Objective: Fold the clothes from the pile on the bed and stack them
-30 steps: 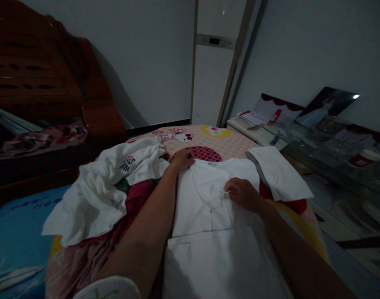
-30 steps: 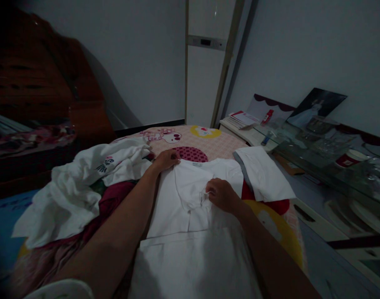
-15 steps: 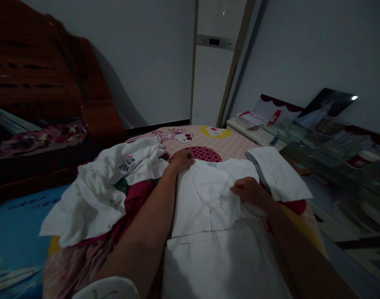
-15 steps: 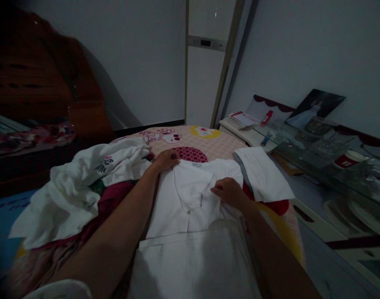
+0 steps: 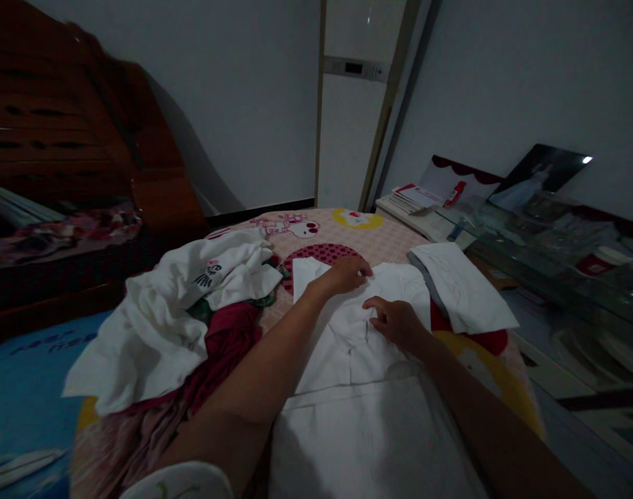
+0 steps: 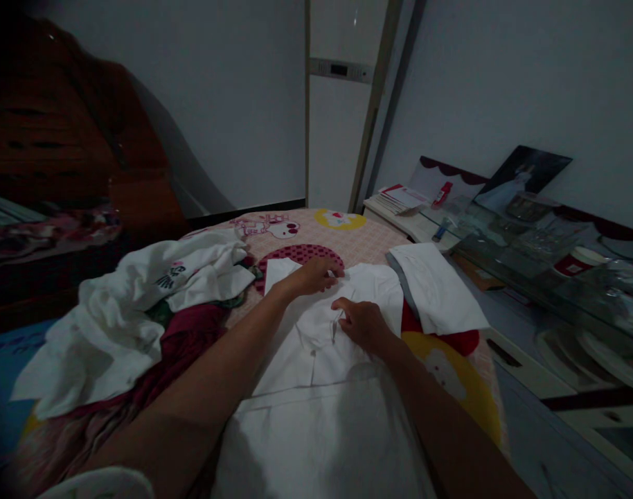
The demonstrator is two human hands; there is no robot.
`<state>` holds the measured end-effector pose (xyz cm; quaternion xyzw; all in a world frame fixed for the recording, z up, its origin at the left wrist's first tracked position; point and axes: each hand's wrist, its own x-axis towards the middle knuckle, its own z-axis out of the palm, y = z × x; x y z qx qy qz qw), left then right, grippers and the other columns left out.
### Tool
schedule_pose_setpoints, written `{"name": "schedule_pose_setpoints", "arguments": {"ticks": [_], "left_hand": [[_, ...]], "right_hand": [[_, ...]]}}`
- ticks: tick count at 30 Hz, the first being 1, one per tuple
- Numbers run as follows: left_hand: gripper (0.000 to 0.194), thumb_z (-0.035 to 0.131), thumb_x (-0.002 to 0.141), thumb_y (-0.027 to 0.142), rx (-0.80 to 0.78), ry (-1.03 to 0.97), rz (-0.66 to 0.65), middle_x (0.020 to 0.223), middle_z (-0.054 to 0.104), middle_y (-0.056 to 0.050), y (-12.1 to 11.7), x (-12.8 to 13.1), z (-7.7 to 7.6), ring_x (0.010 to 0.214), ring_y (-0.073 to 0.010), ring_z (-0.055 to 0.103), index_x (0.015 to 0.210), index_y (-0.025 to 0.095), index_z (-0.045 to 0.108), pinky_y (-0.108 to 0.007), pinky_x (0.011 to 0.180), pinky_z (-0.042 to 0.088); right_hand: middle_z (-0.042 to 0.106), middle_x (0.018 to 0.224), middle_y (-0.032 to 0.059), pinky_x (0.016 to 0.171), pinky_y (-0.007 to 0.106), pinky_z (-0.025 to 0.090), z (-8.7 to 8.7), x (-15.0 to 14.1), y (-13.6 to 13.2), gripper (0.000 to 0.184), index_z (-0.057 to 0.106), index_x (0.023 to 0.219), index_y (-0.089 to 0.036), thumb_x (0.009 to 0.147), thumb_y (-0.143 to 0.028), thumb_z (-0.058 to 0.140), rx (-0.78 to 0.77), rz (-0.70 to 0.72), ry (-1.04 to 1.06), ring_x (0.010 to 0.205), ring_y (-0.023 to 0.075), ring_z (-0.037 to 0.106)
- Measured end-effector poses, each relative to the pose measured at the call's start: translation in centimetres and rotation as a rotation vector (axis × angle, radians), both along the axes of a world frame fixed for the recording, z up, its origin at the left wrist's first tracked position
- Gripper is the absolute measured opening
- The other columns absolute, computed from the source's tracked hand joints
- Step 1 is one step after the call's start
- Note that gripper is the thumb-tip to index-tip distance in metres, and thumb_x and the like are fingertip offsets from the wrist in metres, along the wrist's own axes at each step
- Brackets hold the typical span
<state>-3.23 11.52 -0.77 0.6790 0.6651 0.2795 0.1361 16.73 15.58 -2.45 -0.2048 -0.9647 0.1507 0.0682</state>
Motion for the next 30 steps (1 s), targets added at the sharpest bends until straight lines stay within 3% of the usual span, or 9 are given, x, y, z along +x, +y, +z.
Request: {"name": "schedule_pose_setpoints", "arguments": {"ticks": [3,6,9,14,19,22,26,30], "left_hand": [[0.03,0.059,0.076,0.009,-0.017,0.098,0.002,0.106,0.073,-0.008,0.6,1.3,-2.1,0.096,-0.0185,0.066,0.103,0.015,0.072,-0.026,0.084,0.049],[0.029,0.058,0.077,0.012,-0.032,0.113,0.012,0.103,0.072,-0.006,0.7,1.4,-3.3,0.094,-0.0188,0.065,0.102,0.018,0.072,-0.027,0.084,0.049],[0.024,0.059,0.076,0.014,-0.011,0.08,0.032,0.097,0.072,-0.006,0.8,1.0,-3.5,0.091,-0.0189,0.064,0.097,0.017,0.071,-0.027,0.082,0.048],[0.015,0.059,0.074,0.015,-0.005,-0.213,0.007,0.077,0.067,-0.001,0.5,0.3,-3.3,0.07,-0.0133,0.059,0.086,0.014,0.067,-0.023,0.067,0.045],[0.01,0.055,0.078,0.018,-0.023,-0.444,0.033,0.058,0.055,0.005,0.3,-0.1,-3.6,0.053,-0.0096,0.049,0.083,0.014,0.062,-0.022,0.054,0.039],[0.011,0.055,0.079,0.018,0.009,-0.313,0.1,0.068,0.062,0.001,0.5,0.2,-3.8,0.062,-0.0125,0.055,0.086,0.014,0.063,-0.025,0.062,0.044],[0.012,0.059,0.082,0.019,0.096,-0.024,0.17,0.095,0.069,-0.006,0.7,1.4,-4.4,0.089,-0.0191,0.062,0.093,0.017,0.064,-0.031,0.082,0.047],[0.018,0.06,0.083,0.02,0.136,0.01,0.139,0.105,0.069,-0.008,0.7,1.6,-4.7,0.096,-0.02,0.062,0.1,0.018,0.064,-0.032,0.087,0.047]], "right_hand": [[0.067,0.066,-0.0008,0.062,0.024,0.034,0.4,-0.2,-0.6,0.033,0.069,0.114,-0.02,0.082,-0.017,0.064,0.048,0.054,-0.079,0.061,0.014,0.059],[0.066,0.062,-0.0016,0.061,0.023,0.033,0.8,-0.2,-0.9,0.029,0.071,0.111,-0.02,0.083,-0.019,0.064,0.039,0.079,-0.111,0.058,0.0132,0.058],[0.066,0.06,-0.002,0.062,0.024,0.034,0.8,-0.2,-1.0,0.029,0.072,0.111,-0.022,0.084,-0.018,0.062,0.03,0.114,-0.096,0.058,0.0132,0.059],[0.071,0.067,0.0008,0.064,0.024,0.036,0.4,-0.3,-1.1,0.03,0.074,0.107,-0.023,0.083,-0.015,0.057,0.062,0.134,-0.08,0.064,0.0151,0.064],[0.075,0.081,0.0071,0.066,0.026,0.037,-0.1,-0.1,-1.0,0.027,0.072,0.1,-0.019,0.082,-0.012,0.053,0.206,0.185,-0.081,0.073,0.0182,0.067],[0.074,0.081,0.0094,0.065,0.028,0.036,-0.4,0.0,-1.0,0.023,0.07,0.097,-0.017,0.082,-0.011,0.053,0.313,0.267,-0.144,0.074,0.0204,0.066],[0.073,0.08,0.0088,0.062,0.028,0.034,-0.4,0.0,-1.2,0.019,0.068,0.094,-0.017,0.081,-0.012,0.054,0.348,0.303,-0.205,0.069,0.0197,0.063],[0.071,0.077,0.0086,0.065,0.028,0.037,-0.1,0.0,-1.4,0.012,0.067,0.081,-0.016,0.079,-0.013,0.056,0.3,0.267,-0.085,0.069,0.0184,0.061]]}}
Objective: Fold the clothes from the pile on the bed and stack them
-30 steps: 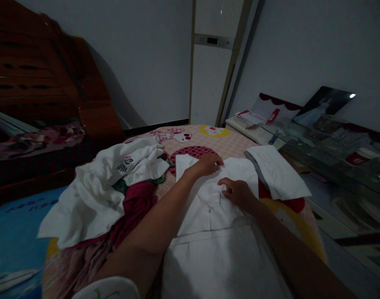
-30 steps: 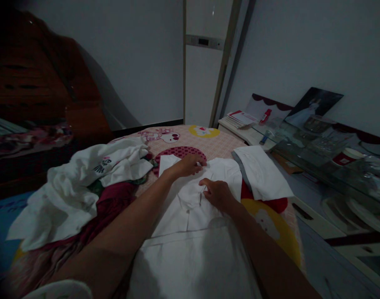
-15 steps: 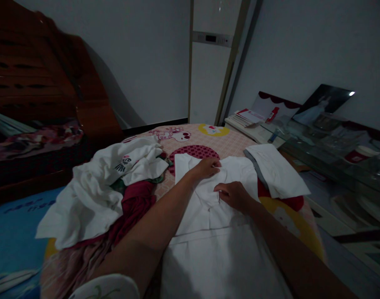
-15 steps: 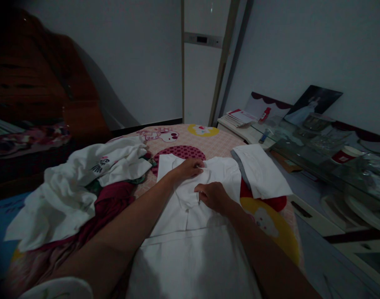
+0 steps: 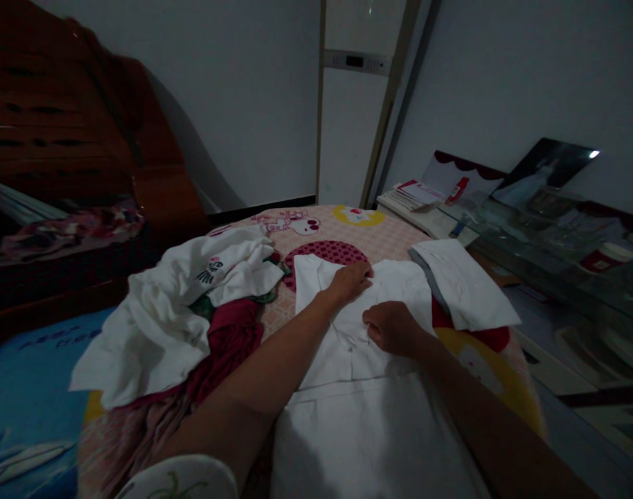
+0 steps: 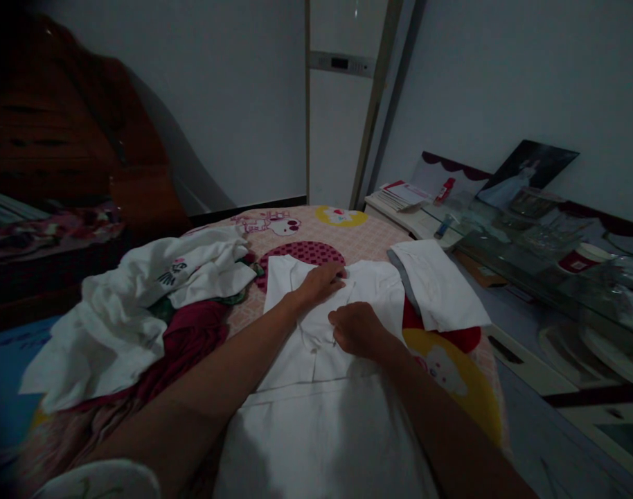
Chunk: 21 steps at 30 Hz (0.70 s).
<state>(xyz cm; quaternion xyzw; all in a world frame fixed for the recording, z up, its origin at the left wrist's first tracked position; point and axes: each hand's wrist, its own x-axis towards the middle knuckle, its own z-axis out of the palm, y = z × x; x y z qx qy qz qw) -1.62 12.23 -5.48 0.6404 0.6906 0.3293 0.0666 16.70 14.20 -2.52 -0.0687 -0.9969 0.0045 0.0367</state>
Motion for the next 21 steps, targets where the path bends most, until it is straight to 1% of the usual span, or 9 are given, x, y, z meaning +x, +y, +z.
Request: {"name": "schedule_pose_setpoints", "arguments": {"ticks": [2,4,6,8,10,12,16,18,21], "left_hand": [[0.018,0.057,0.084,0.021,-0.009,-0.048,-0.033,0.1,0.071,-0.007,0.1,-0.6,0.1,0.091,-0.0187,0.064,0.099,0.017,0.066,-0.03,0.084,0.048],[0.019,0.054,0.083,0.017,-0.034,-0.071,-0.08,0.095,0.072,-0.006,0.1,-1.5,0.4,0.087,-0.0176,0.064,0.094,0.016,0.069,-0.029,0.082,0.048],[0.024,0.052,0.078,0.01,-0.054,-0.061,-0.118,0.094,0.072,-0.005,0.2,-2.1,0.5,0.087,-0.0173,0.064,0.092,0.016,0.07,-0.028,0.083,0.048],[0.026,0.053,0.074,0.007,-0.057,-0.041,-0.109,0.095,0.072,-0.006,0.1,-2.2,0.6,0.088,-0.0182,0.064,0.09,0.016,0.071,-0.029,0.083,0.048],[0.025,0.053,0.075,0.007,-0.04,-0.017,-0.064,0.095,0.071,-0.007,0.0,-1.8,0.6,0.089,-0.0196,0.063,0.09,0.016,0.071,-0.03,0.084,0.048],[0.024,0.052,0.077,0.008,-0.001,0.017,-0.019,0.098,0.07,-0.009,0.0,-1.2,0.5,0.092,-0.0204,0.062,0.092,0.016,0.069,-0.032,0.085,0.047],[0.029,0.05,0.078,0.005,0.076,0.061,0.018,0.106,0.067,-0.01,-0.2,-0.6,0.6,0.094,-0.0191,0.06,0.099,0.016,0.066,-0.03,0.082,0.047],[0.025,0.052,0.078,0.007,0.063,0.046,0.022,0.101,0.067,-0.009,-0.2,-0.8,0.7,0.089,-0.0183,0.06,0.097,0.016,0.065,-0.029,0.08,0.047],[0.015,0.055,0.081,0.014,-0.024,0.034,-0.015,0.092,0.07,-0.007,-0.3,-1.1,0.9,0.083,-0.0184,0.061,0.09,0.016,0.067,-0.029,0.076,0.046]], "right_hand": [[0.069,0.079,0.0083,0.07,0.028,0.04,0.2,0.0,-0.1,0.013,0.066,0.078,-0.016,0.08,-0.011,0.054,-0.105,0.046,0.147,0.074,0.0181,0.061],[0.069,0.082,0.0071,0.073,0.027,0.043,0.3,0.0,-0.4,0.014,0.066,0.079,-0.017,0.084,-0.011,0.054,-0.293,0.13,0.263,0.078,0.0169,0.062],[0.069,0.083,0.0051,0.072,0.025,0.045,0.3,-0.1,-0.7,0.011,0.067,0.081,-0.017,0.085,-0.013,0.057,-0.494,0.2,0.284,0.077,0.0148,0.062],[0.067,0.082,0.0039,0.07,0.024,0.045,0.1,-0.2,-1.1,0.007,0.066,0.079,-0.017,0.085,-0.014,0.062,-0.605,0.242,0.246,0.074,0.0138,0.061],[0.066,0.081,0.0044,0.071,0.026,0.045,-0.2,-0.2,-1.4,0.005,0.066,0.079,-0.017,0.083,-0.015,0.066,-0.591,0.27,0.198,0.076,0.015,0.06],[0.065,0.084,0.0059,0.074,0.028,0.045,-0.4,-0.3,-1.7,0.002,0.067,0.082,-0.017,0.082,-0.015,0.068,-0.511,0.293,0.164,0.081,0.0173,0.059],[0.063,0.085,0.0063,0.075,0.03,0.044,-0.4,-0.3,-2.0,0.006,0.067,0.086,-0.016,0.081,-0.015,0.07,-0.41,0.308,0.12,0.083,0.0189,0.056],[0.063,0.084,0.0058,0.074,0.029,0.044,-0.2,-0.2,-2.0,0.004,0.067,0.086,-0.016,0.082,-0.014,0.068,-0.435,0.305,0.128,0.082,0.0183,0.056],[0.064,0.085,0.0059,0.074,0.028,0.045,0.0,-0.2,-1.9,0.004,0.07,0.087,-0.016,0.086,-0.019,0.067,-0.523,0.321,0.149,0.081,0.0169,0.058]]}}
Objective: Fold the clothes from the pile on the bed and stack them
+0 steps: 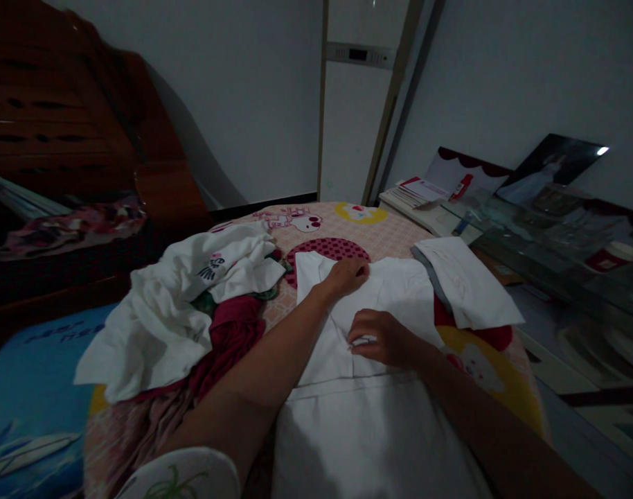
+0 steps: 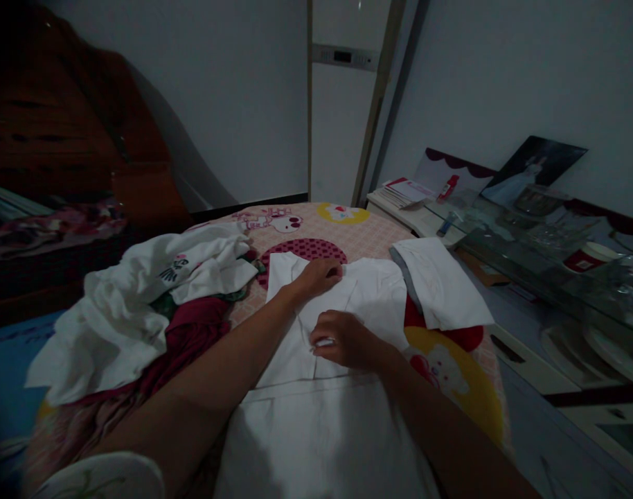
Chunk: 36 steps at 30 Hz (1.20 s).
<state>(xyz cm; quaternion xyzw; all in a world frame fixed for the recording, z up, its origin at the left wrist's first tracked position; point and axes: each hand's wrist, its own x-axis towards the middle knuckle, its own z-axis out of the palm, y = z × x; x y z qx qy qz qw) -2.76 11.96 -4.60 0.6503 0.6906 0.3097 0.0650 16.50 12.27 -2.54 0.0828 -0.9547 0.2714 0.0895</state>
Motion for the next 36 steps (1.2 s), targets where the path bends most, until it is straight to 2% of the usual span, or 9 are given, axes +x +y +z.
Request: {"name": "schedule_pose_setpoints", "arguments": {"ticks": [7,10,13,15,19,21,23,28,36], "left_hand": [[0.021,0.056,0.087,0.021,-0.049,0.074,-0.064,0.106,0.071,-0.006,0.0,-0.2,-0.6,0.1,-0.0207,0.063,0.101,0.021,0.071,-0.031,0.088,0.046],[0.024,0.063,0.082,0.019,-0.041,0.041,-0.051,0.11,0.069,-0.007,0.2,-0.5,-0.2,0.101,-0.0212,0.063,0.105,0.02,0.07,-0.031,0.088,0.047],[0.032,0.07,0.077,0.019,0.003,-0.087,-0.101,0.109,0.069,-0.008,0.3,-0.7,1.1,0.09,-0.0182,0.064,0.109,0.017,0.069,-0.029,0.082,0.049],[0.029,0.066,0.081,0.021,-0.024,-0.197,-0.196,0.101,0.071,-0.006,0.3,-0.5,2.0,0.077,-0.0142,0.064,0.11,0.016,0.069,-0.026,0.074,0.049],[0.031,0.071,0.078,0.022,-0.147,-0.177,-0.315,0.092,0.07,-0.004,0.2,0.7,2.0,0.074,-0.0129,0.062,0.108,0.017,0.071,-0.022,0.068,0.046],[0.037,0.078,0.071,0.022,-0.178,-0.084,-0.299,0.094,0.069,-0.004,0.3,1.2,1.2,0.078,-0.0139,0.062,0.108,0.019,0.072,-0.022,0.07,0.045],[0.04,0.079,0.07,0.024,-0.179,-0.03,-0.286,0.096,0.067,-0.003,0.4,1.3,0.5,0.081,-0.0146,0.061,0.11,0.021,0.072,-0.023,0.073,0.045],[0.042,0.077,0.072,0.025,-0.181,-0.039,-0.306,0.098,0.066,-0.004,0.6,0.9,-0.1,0.08,-0.0142,0.06,0.114,0.021,0.07,-0.024,0.075,0.045],[0.044,0.075,0.074,0.023,-0.223,-0.083,-0.321,0.1,0.066,-0.005,0.4,0.9,0.6,0.079,-0.0137,0.06,0.117,0.016,0.068,-0.023,0.074,0.044]], "right_hand": [[0.064,0.081,0.0061,0.073,0.027,0.044,-0.5,-0.4,-0.6,0.013,0.075,0.091,-0.016,0.089,-0.021,0.064,0.067,0.076,-0.056,0.078,0.0166,0.058],[0.067,0.081,0.0057,0.072,0.026,0.045,0.2,-0.2,-0.2,0.014,0.075,0.09,-0.017,0.089,-0.022,0.063,-0.033,0.042,-0.053,0.076,0.0154,0.061],[0.071,0.08,0.0043,0.067,0.024,0.045,1.6,0.5,1.7,0.016,0.074,0.088,-0.017,0.089,-0.026,0.061,-0.177,-0.195,0.008,0.071,0.014,0.062],[0.071,0.076,0.0039,0.063,0.024,0.043,2.3,1.3,3.7,0.018,0.074,0.085,-0.016,0.088,-0.025,0.059,-0.157,-0.429,0.048,0.066,0.0138,0.061],[0.072,0.076,0.0089,0.067,0.028,0.043,2.5,3.3,7.5,0.019,0.072,0.078,-0.015,0.083,-0.015,0.053,0.284,-0.916,0.002,0.071,0.0189,0.063],[0.072,0.082,0.0141,0.071,0.031,0.043,2.2,4.4,8.6,0.018,0.071,0.078,-0.014,0.082,-0.015,0.053,0.521,-1.039,-0.111,0.079,0.0235,0.065],[0.071,0.089,0.0173,0.071,0.031,0.043,2.0,5.3,9.2,0.017,0.071,0.082,-0.012,0.082,-0.019,0.055,0.628,-1.032,-0.253,0.086,0.0261,0.065],[0.071,0.096,0.0183,0.068,0.03,0.042,1.9,6.0,9.4,0.023,0.069,0.095,-0.011,0.086,-0.025,0.054,0.617,-0.904,-0.574,0.088,0.0264,0.067],[0.07,0.099,0.0187,0.071,0.029,0.042,1.9,5.5,9.5,0.026,0.069,0.095,-0.01,0.08,-0.012,0.049,0.545,-0.906,-0.633,0.091,0.0249,0.067]]}}
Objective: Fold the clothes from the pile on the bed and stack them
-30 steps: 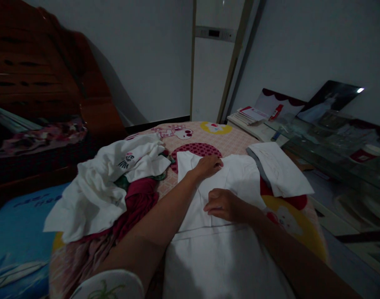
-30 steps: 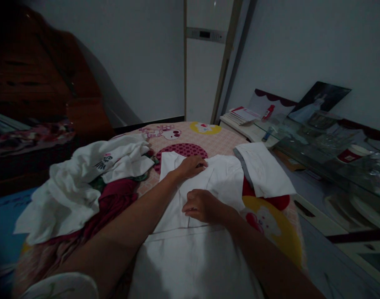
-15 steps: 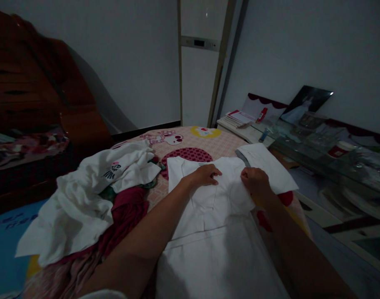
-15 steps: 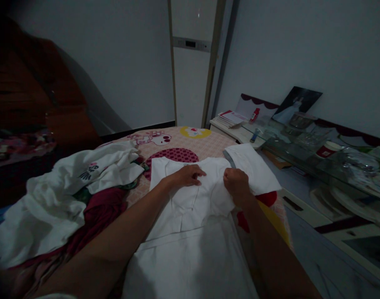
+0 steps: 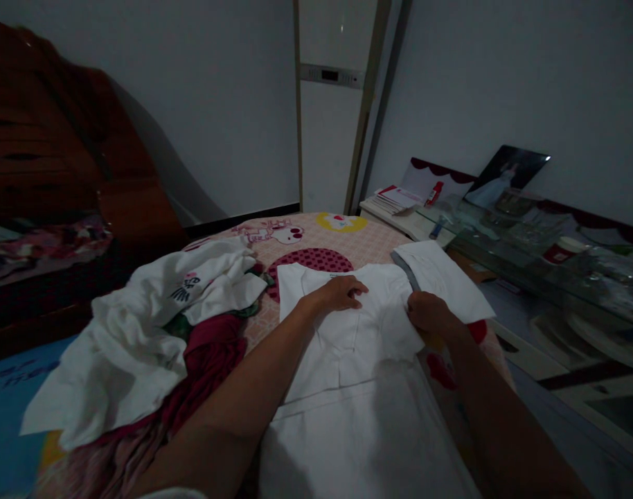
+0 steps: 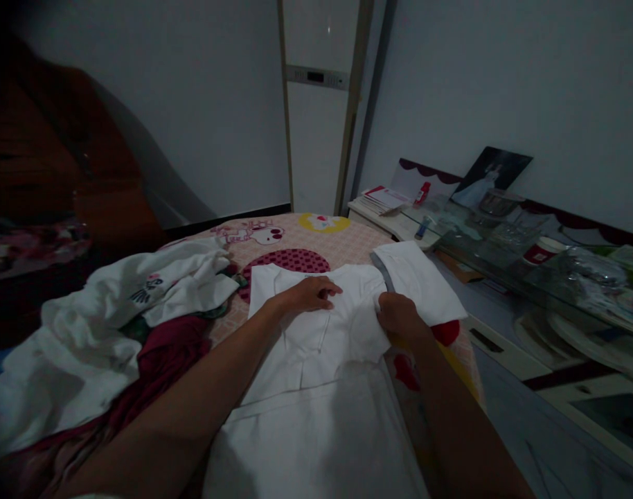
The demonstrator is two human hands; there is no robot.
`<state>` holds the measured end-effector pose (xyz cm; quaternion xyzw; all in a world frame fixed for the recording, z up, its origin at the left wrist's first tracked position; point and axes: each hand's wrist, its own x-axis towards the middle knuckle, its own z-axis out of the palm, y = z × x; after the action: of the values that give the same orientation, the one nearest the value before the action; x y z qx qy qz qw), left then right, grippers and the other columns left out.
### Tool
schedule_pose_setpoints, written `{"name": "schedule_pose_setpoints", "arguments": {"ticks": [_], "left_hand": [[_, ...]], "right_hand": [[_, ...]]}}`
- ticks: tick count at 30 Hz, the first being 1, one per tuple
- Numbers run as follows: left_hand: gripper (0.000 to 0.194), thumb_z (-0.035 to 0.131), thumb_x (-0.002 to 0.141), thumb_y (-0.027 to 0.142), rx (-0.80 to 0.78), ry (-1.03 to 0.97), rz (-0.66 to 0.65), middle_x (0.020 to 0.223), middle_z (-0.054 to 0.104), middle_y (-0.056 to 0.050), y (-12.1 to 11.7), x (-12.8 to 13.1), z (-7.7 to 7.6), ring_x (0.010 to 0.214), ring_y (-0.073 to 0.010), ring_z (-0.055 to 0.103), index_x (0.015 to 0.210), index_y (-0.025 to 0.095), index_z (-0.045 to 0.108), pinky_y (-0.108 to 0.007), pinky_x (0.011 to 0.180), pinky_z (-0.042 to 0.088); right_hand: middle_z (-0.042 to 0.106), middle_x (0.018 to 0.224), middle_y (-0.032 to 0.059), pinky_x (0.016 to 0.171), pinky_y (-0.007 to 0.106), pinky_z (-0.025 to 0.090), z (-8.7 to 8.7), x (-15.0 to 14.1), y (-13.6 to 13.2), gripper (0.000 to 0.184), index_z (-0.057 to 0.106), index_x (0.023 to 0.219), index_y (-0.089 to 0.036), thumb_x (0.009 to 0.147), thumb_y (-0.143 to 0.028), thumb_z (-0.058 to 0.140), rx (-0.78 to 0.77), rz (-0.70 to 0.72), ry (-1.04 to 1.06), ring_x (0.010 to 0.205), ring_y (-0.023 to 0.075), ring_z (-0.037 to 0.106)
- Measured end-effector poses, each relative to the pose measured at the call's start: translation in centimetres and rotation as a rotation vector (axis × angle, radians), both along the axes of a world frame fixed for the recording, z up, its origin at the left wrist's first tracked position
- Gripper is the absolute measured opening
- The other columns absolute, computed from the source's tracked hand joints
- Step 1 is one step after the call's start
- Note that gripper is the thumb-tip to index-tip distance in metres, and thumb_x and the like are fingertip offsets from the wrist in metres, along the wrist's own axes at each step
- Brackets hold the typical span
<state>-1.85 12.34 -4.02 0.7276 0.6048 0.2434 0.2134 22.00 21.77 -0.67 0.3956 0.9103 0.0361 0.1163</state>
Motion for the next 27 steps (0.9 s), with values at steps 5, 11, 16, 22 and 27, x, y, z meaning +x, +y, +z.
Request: {"name": "schedule_pose_setpoints", "arguments": {"ticks": [5,11,16,22,27], "left_hand": [[0.039,0.074,0.074,0.026,-0.009,-0.136,0.027,0.097,0.068,-0.005,0.1,-0.4,-0.4,0.077,-0.0132,0.06,0.112,0.016,0.07,-0.023,0.07,0.043],[0.047,0.068,0.079,0.053,-0.224,-0.778,0.084,0.076,0.066,-0.006,0.1,0.1,-0.3,0.064,-0.0135,0.06,0.099,0.01,0.067,-0.026,0.064,0.047],[0.063,0.059,0.076,0.073,-0.309,-1.13,0.214,0.071,0.065,-0.005,-0.1,1.0,0.4,0.061,-0.0139,0.059,0.088,0.012,0.063,-0.026,0.058,0.047],[0.024,0.076,0.07,0.03,-0.26,-0.885,0.264,0.061,0.061,0.001,-0.8,0.9,0.5,0.051,-0.009,0.05,0.081,0.012,0.064,-0.02,0.049,0.036],[0.018,0.066,0.067,0.011,-0.267,-0.901,0.279,0.068,0.067,0.0,-0.9,0.7,0.5,0.058,-0.0111,0.058,0.084,0.013,0.067,-0.019,0.053,0.043]], "right_hand": [[0.065,0.067,0.0072,0.06,0.026,0.038,0.5,-0.5,0.4,0.01,0.062,0.062,-0.015,0.07,-0.017,0.056,-0.026,-0.092,0.452,0.067,0.0186,0.06],[0.044,0.044,-0.0058,0.042,0.022,0.031,-0.1,-2.9,-0.9,0.022,0.049,0.052,-0.02,0.066,-0.029,0.064,-0.538,-0.231,1.401,0.041,0.0089,0.039],[0.069,0.069,0.0029,0.054,0.028,0.053,-1.5,-5.9,-4.4,0.022,0.067,0.078,-0.018,0.067,-0.035,0.074,-1.195,-0.049,1.457,0.06,0.0161,0.063],[0.075,0.082,0.0096,0.061,0.033,0.059,-2.9,-6.3,-4.0,0.028,0.073,0.085,-0.013,0.069,-0.036,0.073,-1.164,-0.01,1.38,0.069,0.0209,0.072],[0.071,0.066,0.0057,0.042,0.025,0.051,-4.0,-4.1,1.2,0.033,0.07,0.085,-0.013,0.067,-0.041,0.071,-0.662,-0.234,1.507,0.047,0.0148,0.062]]}}
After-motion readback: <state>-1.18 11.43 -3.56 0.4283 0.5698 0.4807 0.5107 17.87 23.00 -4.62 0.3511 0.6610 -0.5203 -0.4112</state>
